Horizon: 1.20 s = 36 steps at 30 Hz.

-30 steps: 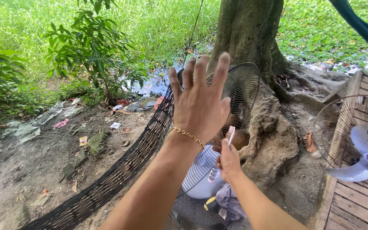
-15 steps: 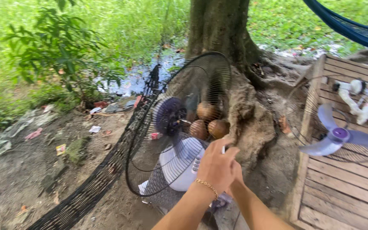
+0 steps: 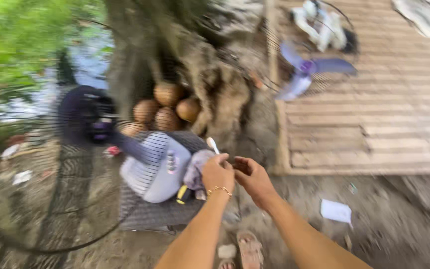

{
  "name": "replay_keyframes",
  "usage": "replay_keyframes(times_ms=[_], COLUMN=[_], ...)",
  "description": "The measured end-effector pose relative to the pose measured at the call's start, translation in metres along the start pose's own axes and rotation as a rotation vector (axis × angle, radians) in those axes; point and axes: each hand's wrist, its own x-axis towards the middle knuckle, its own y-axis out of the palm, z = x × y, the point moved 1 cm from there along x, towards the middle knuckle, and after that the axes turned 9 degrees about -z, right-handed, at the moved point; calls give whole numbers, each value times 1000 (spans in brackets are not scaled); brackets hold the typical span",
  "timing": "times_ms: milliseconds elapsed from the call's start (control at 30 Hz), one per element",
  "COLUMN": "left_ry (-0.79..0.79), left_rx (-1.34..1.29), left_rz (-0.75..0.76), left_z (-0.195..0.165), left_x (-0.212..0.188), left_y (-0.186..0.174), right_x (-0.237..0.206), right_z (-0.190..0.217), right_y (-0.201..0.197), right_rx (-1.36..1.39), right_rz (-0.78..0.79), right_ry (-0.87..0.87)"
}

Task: The person services a standing electric fan outdoors. They unscrew and loosen the grille cap at the fan hub, remove the blade assembly from the motor shaft, set it on a wooden deck, and wipe the fan blades one by one using a small brush.

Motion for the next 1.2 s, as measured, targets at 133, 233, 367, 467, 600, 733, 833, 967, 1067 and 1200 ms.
replay_keyframes(times_ms=[133,233,367,467,600,733,833,967,1067,1200], left_ry=[-10,2,26,-2,9,74,18,219,205,36], left_rx=[39,70,148,170,219,220,240,212,185,165], left_rz=[97,196,350,413,471,443,515,460,436,523], left_z=[-3,-6,-2,-5,-12,-4,17,59,93,137], left_x=[-49,-83,-126,-161,-199,-232,-251,-268,-268,-261], left_y=[20,40,62,83,115,153,187,230,262,304], right_x=[-17,-34,-68,-86,-104,-105,-96,-79,-51,-18], right_z=[-45,-76,-109,-127,-155,-182,-203,-248,-292,-364], right_y=[-63,-108,-155,-192,-236,-279,-306,-325,-336,-346], right_rx=[-92,-113,-4,90,75,45,-50,-132,-306,-589], right_rz=[-228,-370,-447,-485,-508,-512,-527,-529,-523,-580], right_ry=[44,133,251,296,376,348,371,360,302,227])
